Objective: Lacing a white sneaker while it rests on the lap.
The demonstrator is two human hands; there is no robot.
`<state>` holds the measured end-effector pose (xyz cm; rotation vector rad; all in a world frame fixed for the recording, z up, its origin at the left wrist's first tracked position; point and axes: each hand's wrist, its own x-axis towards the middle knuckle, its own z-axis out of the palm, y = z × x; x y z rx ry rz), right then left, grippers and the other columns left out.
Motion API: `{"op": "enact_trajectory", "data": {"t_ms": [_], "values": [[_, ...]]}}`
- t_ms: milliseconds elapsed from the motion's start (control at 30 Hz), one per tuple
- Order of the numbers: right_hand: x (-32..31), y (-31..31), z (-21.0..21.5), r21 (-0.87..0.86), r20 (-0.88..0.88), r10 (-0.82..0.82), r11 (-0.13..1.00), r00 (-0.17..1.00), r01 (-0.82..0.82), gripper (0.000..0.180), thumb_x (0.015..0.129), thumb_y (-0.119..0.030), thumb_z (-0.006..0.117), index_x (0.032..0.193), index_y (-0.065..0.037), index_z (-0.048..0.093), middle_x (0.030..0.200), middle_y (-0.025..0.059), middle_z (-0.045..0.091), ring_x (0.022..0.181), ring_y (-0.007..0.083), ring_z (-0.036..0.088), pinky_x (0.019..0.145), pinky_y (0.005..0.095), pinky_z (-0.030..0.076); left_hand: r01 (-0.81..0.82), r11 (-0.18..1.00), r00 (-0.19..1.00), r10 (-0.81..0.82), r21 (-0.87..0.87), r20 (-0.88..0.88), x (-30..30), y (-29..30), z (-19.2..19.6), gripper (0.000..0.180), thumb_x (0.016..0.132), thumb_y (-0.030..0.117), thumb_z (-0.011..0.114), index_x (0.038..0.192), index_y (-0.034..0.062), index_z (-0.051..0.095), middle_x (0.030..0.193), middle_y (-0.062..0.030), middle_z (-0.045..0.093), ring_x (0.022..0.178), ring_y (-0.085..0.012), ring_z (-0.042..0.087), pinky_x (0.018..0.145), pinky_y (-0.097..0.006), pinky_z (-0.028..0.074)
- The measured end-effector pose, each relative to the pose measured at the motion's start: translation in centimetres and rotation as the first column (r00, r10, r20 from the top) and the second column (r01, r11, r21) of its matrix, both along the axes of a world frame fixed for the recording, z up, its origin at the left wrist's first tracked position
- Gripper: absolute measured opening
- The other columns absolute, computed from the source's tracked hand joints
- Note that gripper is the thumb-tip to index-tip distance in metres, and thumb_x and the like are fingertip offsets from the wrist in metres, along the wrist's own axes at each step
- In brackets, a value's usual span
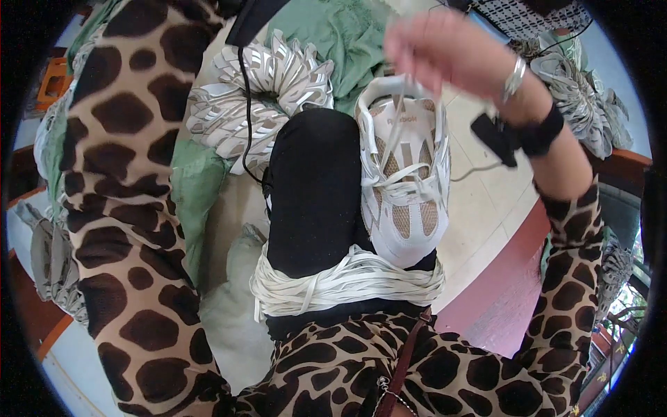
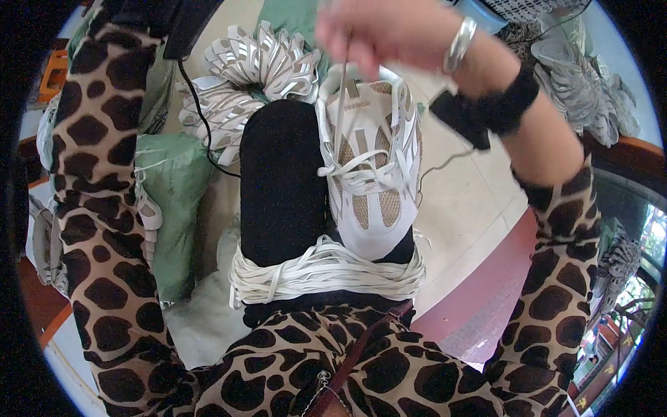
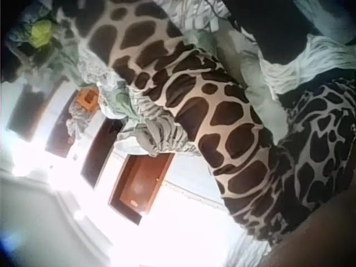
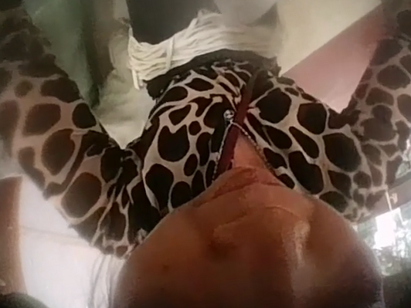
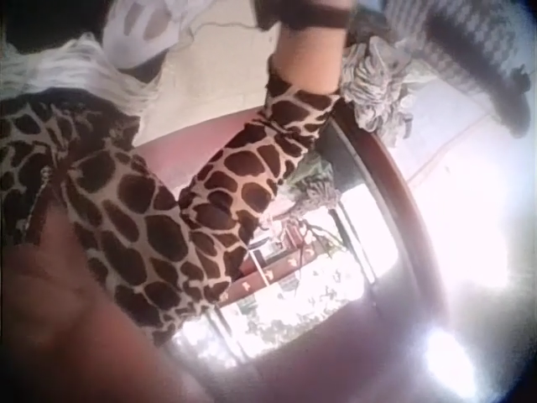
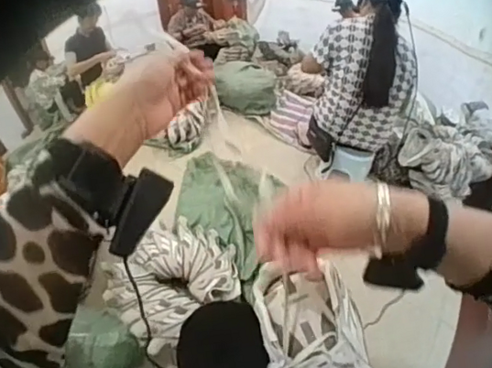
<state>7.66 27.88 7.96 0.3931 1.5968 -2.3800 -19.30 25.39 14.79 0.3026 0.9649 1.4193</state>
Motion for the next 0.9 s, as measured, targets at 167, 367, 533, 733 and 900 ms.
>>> {"op": "enact_trajectory", "data": {"t_ms": [167,367,533,733,900], "values": [[0.6,6.6,-0.5,0.236,-0.140,-0.581,0.767,0.802,0.597,0.023,0.099,-0.022,0.047,0.088,-0.005,0.058,0.078,0.0075,0.066,0.063,0.0155,0.063,0.064,0.0316,0.055,-0.012,0.996,0.374,0.083,0.085,-0.924,7.3,-6.6,-8.3,0.023,0.096,0.020,0.056,0.104,-0.0015,0.057,0.075,-0.0042,0.057,0.069,-0.0137,0.058,0.060,-0.028,0.048],[2.4,6.3,-2.3,0.209,-0.065,-0.657,0.727,0.751,0.654,0.020,0.099,-0.017,0.046,0.093,-0.003,0.058,0.076,0.0057,0.064,0.067,0.0151,0.063,0.065,0.0312,0.055,0.453,0.890,-0.154,0.146,0.061,-0.977,17.2,-19.2,-11.7,0.014,0.075,0.017,0.072,0.084,0.0097,0.064,0.096,-0.0065,0.059,0.093,-0.0291,0.055,0.079,-0.040,0.041],[2.3,7.1,-2.4,0.171,-0.076,-0.652,0.737,0.754,0.654,0.018,0.099,-0.015,0.047,0.095,-0.002,0.058,0.082,0.0074,0.066,0.068,0.0146,0.065,0.063,0.0273,0.055,0.460,0.886,-0.187,0.034,-0.057,-0.982,18.4,-20.4,-12.4,0.017,0.071,0.016,0.075,0.082,0.0112,0.063,0.106,-0.0059,0.053,0.104,-0.0277,0.048,0.088,-0.042,0.033],[2.0,4.8,-1.0,0.115,-0.088,-0.666,0.732,0.741,0.672,0.017,0.098,-0.013,0.048,0.096,-0.001,0.059,0.084,0.0087,0.067,0.070,0.0151,0.065,0.064,0.0272,0.056,0.386,0.919,-0.227,0.178,0.079,-0.957,21.2,-20.3,-11.0,0.020,0.069,0.015,0.075,0.085,0.0107,0.063,0.103,-0.0062,0.053,0.099,-0.0265,0.049,0.088,-0.041,0.033],[1.5,3.4,-0.2,0.182,-0.087,-0.680,0.708,0.728,0.682,0.018,0.098,-0.014,0.047,0.095,0.000,0.059,0.085,0.0085,0.065,0.074,0.0165,0.065,0.068,0.0282,0.056,0.428,0.898,-0.156,0.178,0.096,-0.972,22.8,-17.9,-12.2,0.014,0.072,0.015,0.072,0.079,0.0080,0.063,0.093,-0.0071,0.054,0.095,-0.0272,0.051,0.085,-0.041,0.037]]}}
